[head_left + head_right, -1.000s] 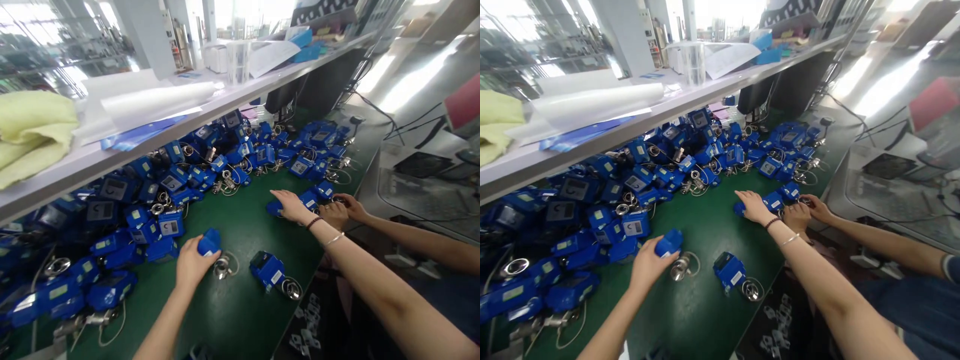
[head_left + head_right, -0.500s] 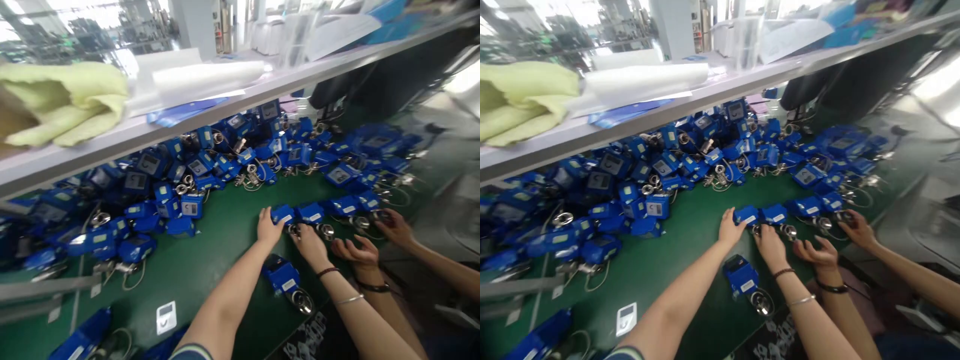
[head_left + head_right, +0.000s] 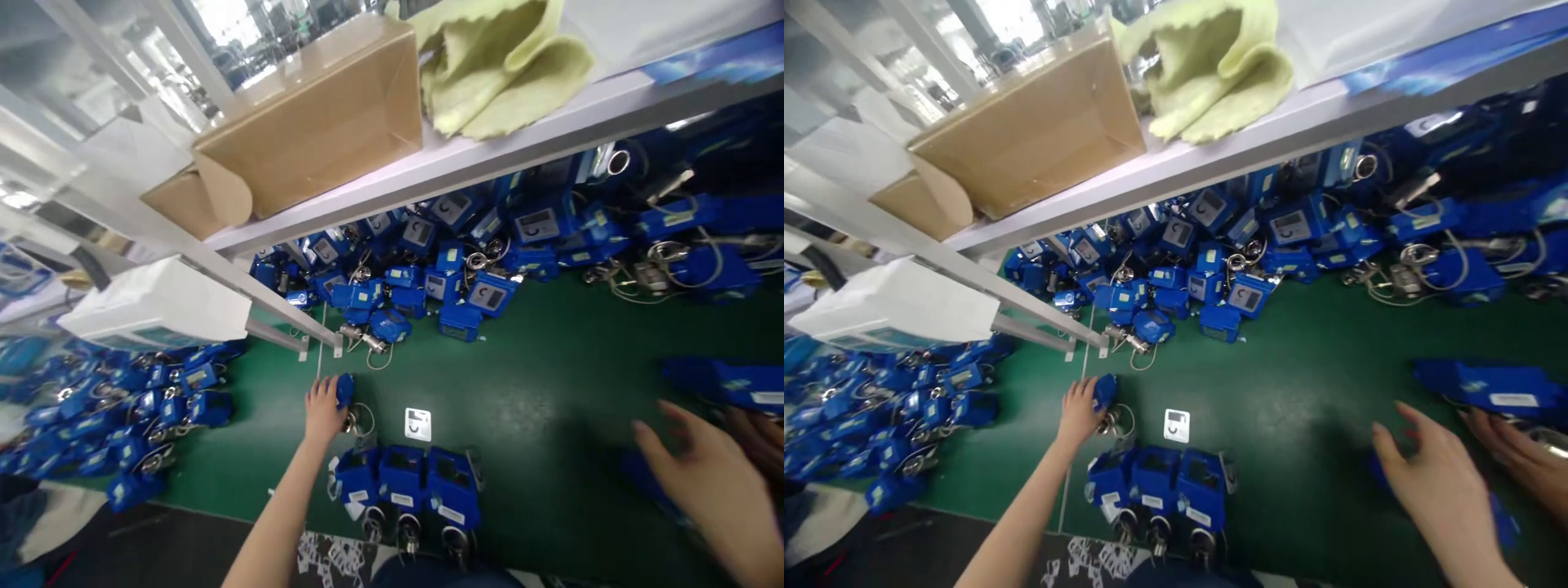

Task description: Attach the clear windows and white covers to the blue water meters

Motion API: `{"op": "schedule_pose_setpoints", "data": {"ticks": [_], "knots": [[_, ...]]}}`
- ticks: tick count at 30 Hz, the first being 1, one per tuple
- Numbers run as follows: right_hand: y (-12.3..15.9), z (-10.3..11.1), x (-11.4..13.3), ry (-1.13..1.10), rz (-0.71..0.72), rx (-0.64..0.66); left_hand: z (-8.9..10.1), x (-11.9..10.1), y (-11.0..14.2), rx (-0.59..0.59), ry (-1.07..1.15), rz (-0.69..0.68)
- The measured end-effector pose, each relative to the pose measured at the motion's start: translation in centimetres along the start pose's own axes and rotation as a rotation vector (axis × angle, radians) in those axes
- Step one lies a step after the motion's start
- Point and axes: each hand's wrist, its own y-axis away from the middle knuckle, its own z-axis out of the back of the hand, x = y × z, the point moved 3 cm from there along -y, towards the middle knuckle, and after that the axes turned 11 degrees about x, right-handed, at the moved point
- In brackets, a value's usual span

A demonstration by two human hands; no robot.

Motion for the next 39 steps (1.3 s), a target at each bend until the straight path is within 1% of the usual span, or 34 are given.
{"op": "schedule_pose_setpoints", "data": {"ticks": [1, 2, 3, 4, 5, 7, 9, 11, 12, 13, 14, 15, 17, 18, 19, 21, 23, 25, 26, 28, 29, 31, 32, 33, 34, 36, 38, 39], "knots": [[1.1, -0.7, 2.6, -0.022, -0.019, -0.004, 0.0, 1.4, -0.9, 0.030, -0.023, 0.014], [2.2, -1.4, 4.8, -0.056, 0.002, 0.009, -0.1, 2.3, -1.7, 0.061, -0.043, 0.019], [3.3, -2.2, 6.4, -0.095, 0.017, 0.011, -0.3, 2.8, -2.5, 0.084, -0.061, 0.021], [4.4, -2.9, 7.5, -0.138, 0.036, 0.013, -0.4, 3.1, -3.0, 0.095, -0.078, 0.024], [5.6, -3.5, 8.0, -0.178, 0.052, 0.014, -0.4, 3.1, -3.4, 0.098, -0.091, 0.026], [8.3, -4.4, 7.8, -0.246, 0.059, 0.013, 0.0, 2.7, -3.6, 0.083, -0.105, 0.033], [11.2, -5.0, 6.6, -0.299, 0.043, 0.012, 1.0, 1.8, -3.3, 0.044, -0.100, 0.052], [13.8, -5.2, 5.2, -0.343, 0.004, -0.002, 2.3, 0.0, -2.9, -0.014, -0.075, 0.075], [14.9, -5.2, 4.4, -0.361, -0.023, -0.013, 2.9, -1.6, -2.8, -0.044, -0.065, 0.055], [15.7, -5.1, 3.7, -0.381, -0.051, -0.023, 3.3, -3.7, -2.7, -0.073, -0.055, 0.019], [16.4, -5.0, 3.0, -0.400, -0.079, -0.033, 3.6, -6.3, -2.6, -0.096, -0.049, -0.045], [16.8, -4.8, 2.3, -0.417, -0.102, -0.042, 3.5, -9.5, -2.4, -0.111, -0.044, -0.127], [17.3, -4.4, 0.9, -0.445, -0.132, -0.066, 2.4, -17.3, -2.0, -0.090, -0.038, -0.348], [17.4, -4.2, 0.2, -0.453, -0.138, -0.079, 1.3, -21.6, -1.7, -0.051, -0.038, -0.459], [17.5, -4.0, -0.6, -0.455, -0.140, -0.090, -0.2, -26.0, -1.4, -0.008, -0.047, -0.540], [17.6, -3.8, -2.1, -0.437, -0.131, -0.121, -4.0, -34.4, -0.8, 0.099, -0.097, -0.680], [17.6, -3.5, -3.6, -0.369, -0.105, -0.184, -8.2, -41.7, 0.0, 0.156, -0.117, -0.770], [17.4, -2.9, -5.1, -0.250, -0.072, -0.285, -12.4, -47.4, 0.7, 0.205, -0.117, -0.822], [17.1, -2.5, -5.7, -0.182, -0.061, -0.333, -14.3, -49.7, 0.9, 0.228, -0.110, -0.837], [16.0, -1.3, -6.5, -0.057, -0.056, -0.387, -17.2, -53.1, 1.3, 0.278, -0.083, -0.843], [15.2, -0.5, -6.8, -0.006, -0.057, -0.379, -18.2, -54.1, 1.3, 0.302, -0.061, -0.840], [12.8, 1.2, -7.1, 0.063, -0.055, -0.280, -19.2, -55.0, 1.5, 0.344, 0.003, -0.839], [11.5, 2.1, -7.2, 0.082, -0.055, -0.195, -19.2, -54.7, 1.6, 0.359, 0.047, -0.841], [10.0, 2.9, -7.4, 0.094, -0.057, -0.092, -19.0, -54.0, 1.8, 0.370, 0.097, -0.838], [8.4, 3.6, -7.5, 0.111, -0.065, 0.017, -18.8, -52.8, 2.2, 0.382, 0.149, -0.828], [5.3, 4.3, -7.8, 0.166, -0.051, 0.240, -18.3, -49.3, 3.3, 0.433, 0.251, -0.770], [2.3, 4.4, -7.7, 0.224, 0.007, 0.404, -18.6, -44.8, 5.0, 0.544, 0.341, -0.654], [1.0, 4.2, -7.5, 0.246, 0.050, 0.466, -19.0, -42.4, 5.8, 0.598, 0.390, -0.560]]}}
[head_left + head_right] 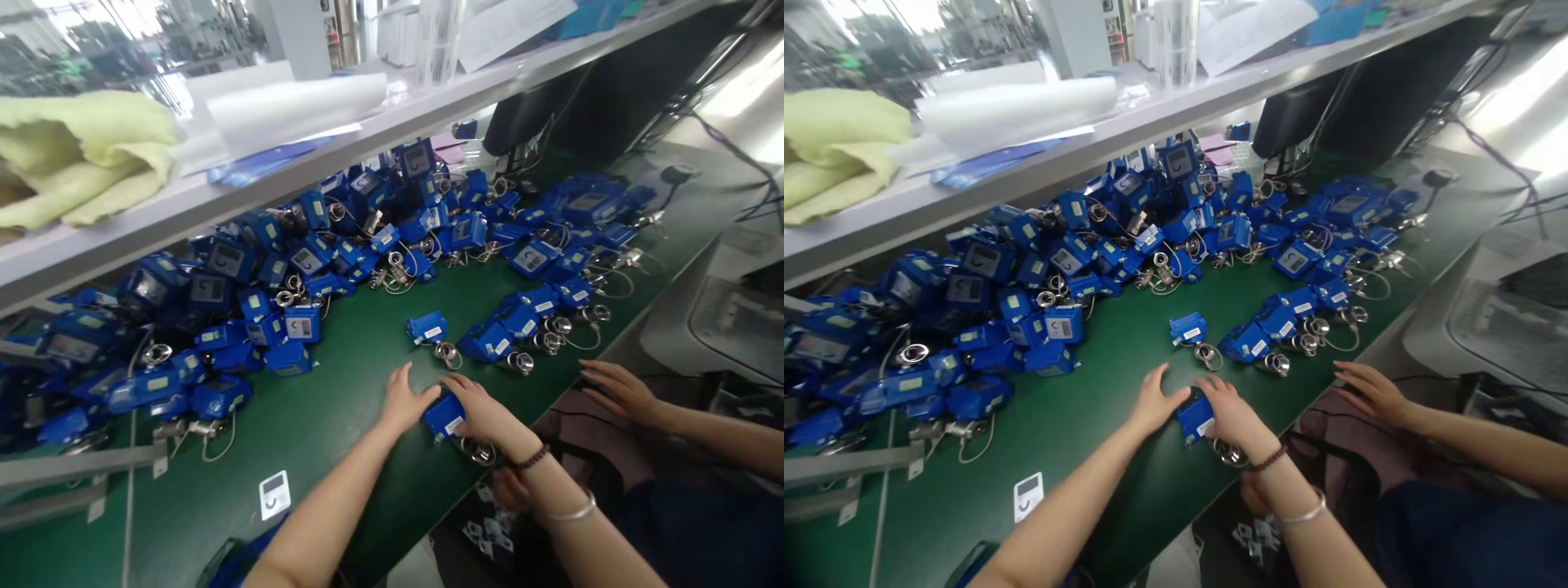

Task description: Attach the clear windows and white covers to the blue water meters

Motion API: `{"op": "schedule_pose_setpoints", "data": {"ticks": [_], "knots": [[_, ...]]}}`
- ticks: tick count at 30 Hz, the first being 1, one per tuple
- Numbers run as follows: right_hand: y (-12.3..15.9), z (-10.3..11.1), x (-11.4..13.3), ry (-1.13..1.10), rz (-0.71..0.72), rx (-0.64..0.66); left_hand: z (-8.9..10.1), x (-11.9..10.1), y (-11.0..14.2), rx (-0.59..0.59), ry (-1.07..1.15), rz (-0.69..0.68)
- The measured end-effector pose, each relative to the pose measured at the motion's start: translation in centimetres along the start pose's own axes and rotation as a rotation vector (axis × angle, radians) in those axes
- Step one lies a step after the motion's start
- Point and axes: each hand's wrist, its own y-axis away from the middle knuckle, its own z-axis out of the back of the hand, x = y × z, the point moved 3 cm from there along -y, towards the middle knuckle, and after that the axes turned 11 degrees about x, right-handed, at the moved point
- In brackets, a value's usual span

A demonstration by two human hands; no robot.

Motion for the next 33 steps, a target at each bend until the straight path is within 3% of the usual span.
{"op": "schedule_pose_setpoints", "data": {"ticks": [3, 6, 10, 13, 16, 18, 21, 24, 28, 30, 33], "knots": [[-2.7, 0.3, 0.9, 0.082, 0.148, 0.129, -1.9, 4.8, 4.5, 0.034, 0.289, 0.268], [-2.8, 0.1, 2.2, 0.180, 0.264, 0.164, -4.2, 7.4, 7.1, 0.107, 0.597, 0.464], [0.0, -0.3, 4.2, 0.308, 0.330, 0.088, -6.2, 7.1, 9.1, 0.212, 1.016, 0.585], [1.8, -1.6, 6.4, 0.413, 0.402, 0.010, -5.4, 5.8, 10.4, 0.252, 1.287, 0.568], [3.6, -3.3, 9.9, 0.532, 0.510, -0.219, -2.6, 5.4, 12.7, 0.270, 1.450, 0.508], [5.1, -4.3, 13.2, 0.569, 0.570, -0.367, 0.0, 6.2, 15.2, 0.217, 1.493, 0.451], [8.2, -5.5, 20.0, 0.497, 0.668, -0.433, 4.1, 9.0, 20.9, 0.091, 1.500, 0.334], [10.9, -6.9, 28.8, 0.290, 0.723, -0.307, 9.2, 13.6, 28.2, -0.082, 1.406, 0.174], [11.4, -10.3, 40.7, -0.102, 0.581, -0.267, 16.8, 21.8, 38.4, -0.303, 1.130, 0.078], [10.2, -13.4, 45.9, -0.310, 0.528, -0.190, 20.1, 26.2, 42.7, -0.370, 1.010, 0.076], [7.5, -19.5, 52.5, -0.622, 0.536, 0.136, 22.9, 32.4, 47.4, -0.429, 0.917, 0.135]]}}
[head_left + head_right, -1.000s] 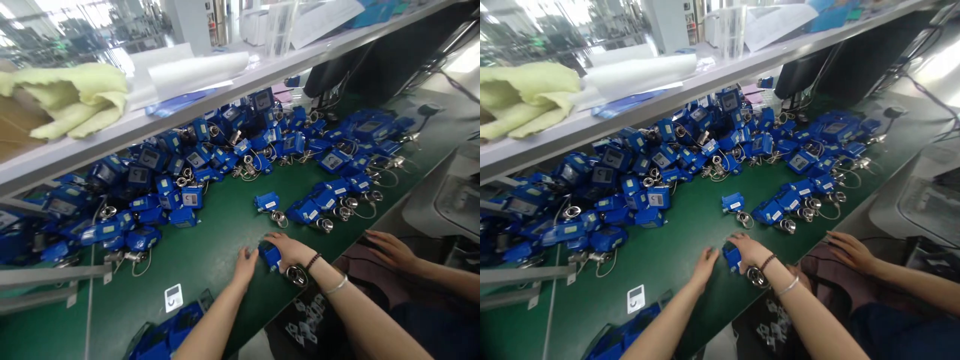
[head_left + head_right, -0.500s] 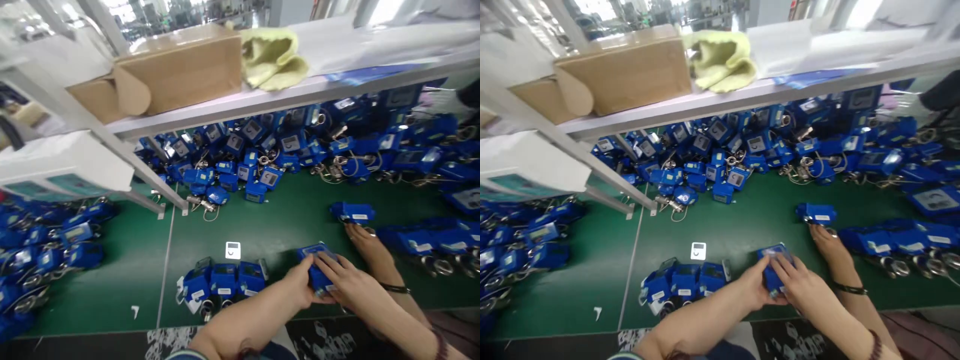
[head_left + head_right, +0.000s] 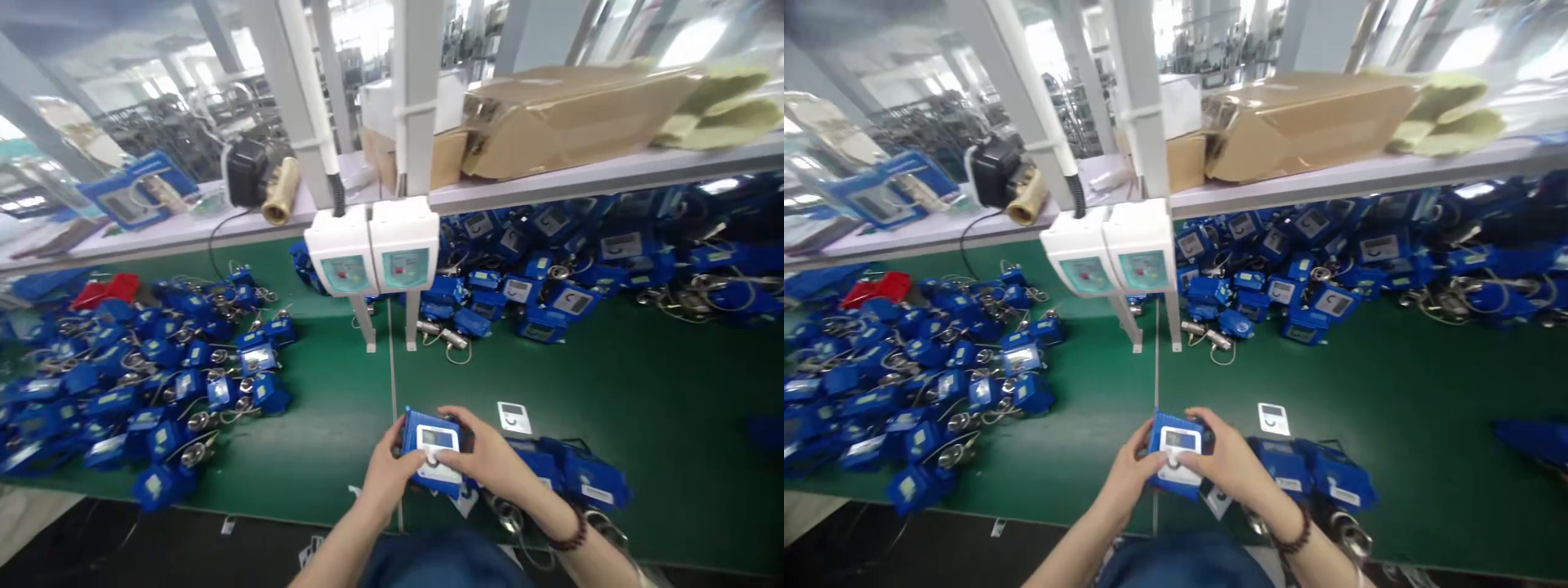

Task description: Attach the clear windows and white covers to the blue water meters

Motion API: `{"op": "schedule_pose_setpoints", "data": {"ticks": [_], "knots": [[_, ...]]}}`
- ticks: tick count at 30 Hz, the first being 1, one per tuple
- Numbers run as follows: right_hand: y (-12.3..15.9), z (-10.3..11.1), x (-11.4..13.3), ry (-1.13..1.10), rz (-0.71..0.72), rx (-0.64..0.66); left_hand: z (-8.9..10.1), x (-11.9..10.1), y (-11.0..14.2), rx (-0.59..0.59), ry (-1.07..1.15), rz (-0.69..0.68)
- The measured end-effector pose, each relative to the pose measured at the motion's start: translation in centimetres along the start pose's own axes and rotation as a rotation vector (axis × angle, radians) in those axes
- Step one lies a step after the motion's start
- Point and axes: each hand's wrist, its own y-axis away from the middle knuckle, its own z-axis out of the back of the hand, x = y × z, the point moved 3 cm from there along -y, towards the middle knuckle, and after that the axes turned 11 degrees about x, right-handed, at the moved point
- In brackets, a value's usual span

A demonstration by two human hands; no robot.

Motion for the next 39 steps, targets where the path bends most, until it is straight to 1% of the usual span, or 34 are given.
{"op": "schedule_pose_setpoints", "data": {"ticks": [1, 2, 3, 5, 7, 9, 11, 12, 14, 16, 18, 20, 23, 25, 27, 28, 30, 32, 33, 35, 37, 39], "knots": [[-1.5, -2.2, -0.4, -0.105, -0.019, 0.045, 2.1, 0.8, 0.3, -0.038, -0.010, 0.028], [-2.8, -4.0, -1.0, -0.183, -0.041, 0.053, 3.8, 1.8, 0.4, -0.076, -0.010, 0.065], [-3.9, -5.4, -1.6, -0.232, -0.067, 0.030, 5.2, 2.8, 0.4, -0.110, -0.005, 0.105], [-5.3, -7.2, -2.9, -0.278, -0.131, -0.062, 7.4, 4.7, 0.0, -0.146, 0.004, 0.183], [-5.4, -7.8, -4.1, -0.306, -0.183, -0.170, 9.0, 6.0, -0.7, -0.124, -0.018, 0.253], [-4.7, -7.8, -4.8, -0.343, -0.220, -0.240, 10.5, 6.4, -1.8, -0.077, -0.069, 0.322], [-3.6, -7.8, -5.1, -0.382, -0.242, -0.256, 12.0, 5.9, -3.2, -0.048, -0.153, 0.357], [-3.0, -7.8, -4.9, -0.400, -0.246, -0.255, 12.6, 5.4, -4.0, -0.051, -0.208, 0.350], [-1.9, -8.1, -4.2, -0.429, -0.239, -0.254, 13.3, 3.8, -5.2, -0.079, -0.324, 0.282], [-1.0, -8.5, -2.9, -0.478, -0.217, -0.249, 13.1, 2.0, -5.5, -0.106, -0.422, 0.162], [-0.4, -9.1, -1.0, -0.550, -0.188, -0.235, 11.8, 0.5, -4.6, -0.095, -0.473, 0.030], [0.0, -9.6, 1.1, -0.588, -0.143, -0.221, 9.9, -0.5, -2.6, -0.025, -0.484, -0.063], [0.4, -10.3, 4.0, -0.546, -0.058, -0.203, 7.3, -1.2, 1.4, 0.138, -0.403, -0.148], [0.6, -11.0, 5.3, -0.591, -0.014, -0.147, 6.5, -1.8, 3.8, 0.160, -0.347, -0.240], [0.6, -12.1, 5.8, -0.736, -0.019, -0.026, 6.5, -2.6, 5.6, 0.088, -0.377, -0.401], [0.6, -12.8, 5.9, -0.834, -0.048, 0.065, 6.6, -3.0, 6.4, 0.031, -0.426, -0.496], [0.7, -14.2, 5.9, -1.021, -0.146, 0.264, 6.9, -3.7, 7.4, -0.073, -0.520, -0.675], [0.8, -15.2, 6.0, -1.139, -0.226, 0.410, 7.1, -4.0, 8.1, -0.157, -0.573, -0.786], [0.8, -15.4, 6.1, -1.170, -0.245, 0.448, 7.2, -4.0, 8.3, -0.177, -0.588, -0.811], [0.9, -15.5, 6.4, -1.186, -0.248, 0.469, 7.2, -4.1, 8.7, -0.185, -0.607, -0.827], [1.1, -15.2, 6.6, -1.166, -0.220, 0.450, 7.2, -4.2, 8.9, -0.156, -0.604, -0.825], [1.3, -14.8, 6.9, -1.104, -0.152, 0.392, 7.1, -4.5, 9.0, -0.112, -0.563, -0.815]]}}
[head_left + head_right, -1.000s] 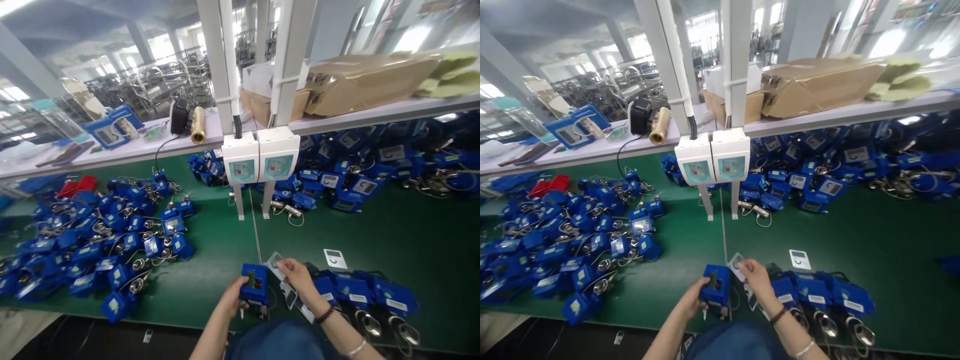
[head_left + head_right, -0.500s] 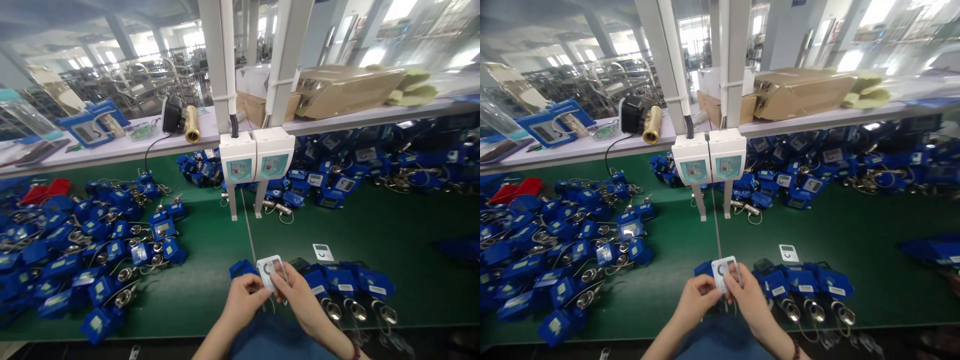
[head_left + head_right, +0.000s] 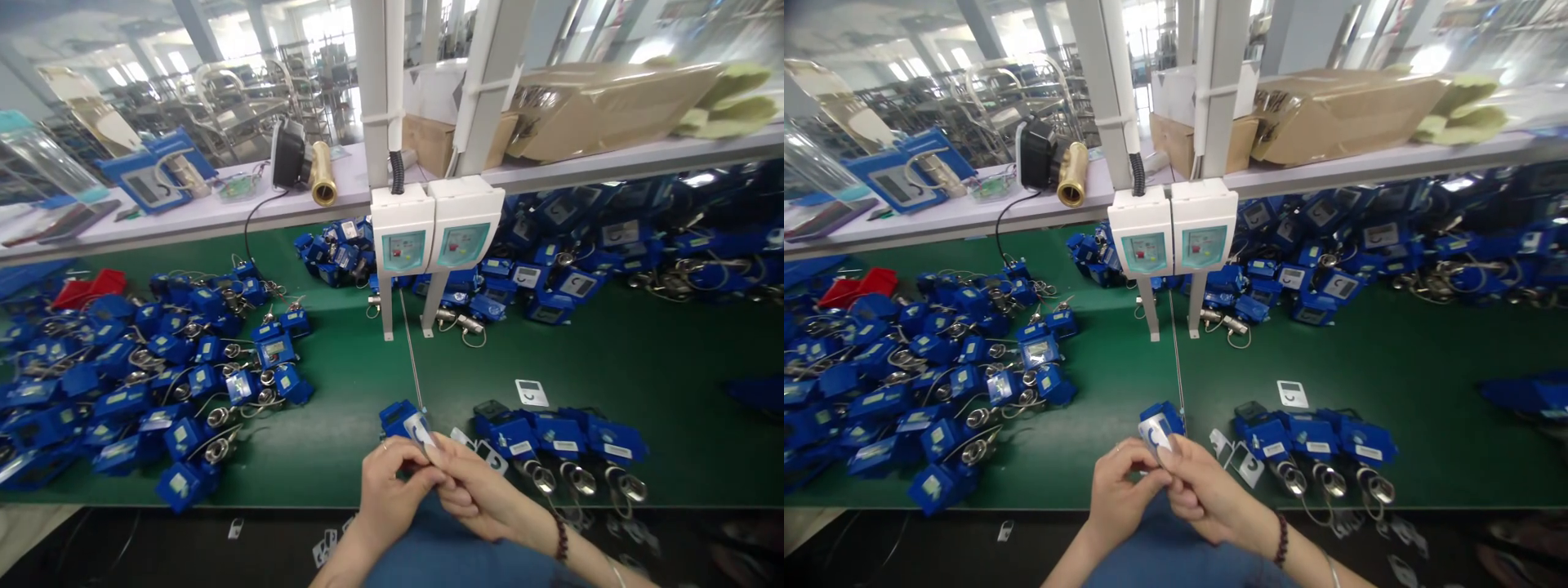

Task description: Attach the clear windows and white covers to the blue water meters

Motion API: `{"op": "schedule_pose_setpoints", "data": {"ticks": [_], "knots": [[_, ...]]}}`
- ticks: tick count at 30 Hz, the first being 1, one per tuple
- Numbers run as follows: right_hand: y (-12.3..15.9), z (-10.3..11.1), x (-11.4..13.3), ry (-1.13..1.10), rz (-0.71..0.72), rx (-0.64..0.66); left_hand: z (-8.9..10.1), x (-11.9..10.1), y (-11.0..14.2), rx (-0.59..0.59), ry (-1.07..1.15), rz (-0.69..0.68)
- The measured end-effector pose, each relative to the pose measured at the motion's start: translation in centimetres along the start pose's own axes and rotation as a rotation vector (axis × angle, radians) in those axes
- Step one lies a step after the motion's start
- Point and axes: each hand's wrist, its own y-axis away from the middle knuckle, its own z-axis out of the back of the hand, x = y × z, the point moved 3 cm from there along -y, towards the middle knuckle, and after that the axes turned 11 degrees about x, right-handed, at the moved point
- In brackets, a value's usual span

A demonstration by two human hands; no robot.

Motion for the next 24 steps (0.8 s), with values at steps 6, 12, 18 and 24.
{"op": "schedule_pose_setpoints", "data": {"ticks": [6, 12, 18, 24], "knots": [[0.6, -0.1, 0.4, -0.013, 0.019, 0.035, -0.2, -0.7, -0.3, -0.012, 0.054, 0.021], [0.9, -0.7, -0.1, -0.140, -0.122, 0.183, -0.1, -1.8, 0.0, -0.168, -0.093, -0.114], [0.9, -0.7, -0.5, -0.172, -0.190, 0.175, 0.0, -2.1, 0.0, -0.203, -0.105, -0.173], [1.0, -0.8, -0.9, -0.211, -0.208, 0.237, -0.2, -1.9, 0.1, -0.173, -0.051, -0.152]]}}
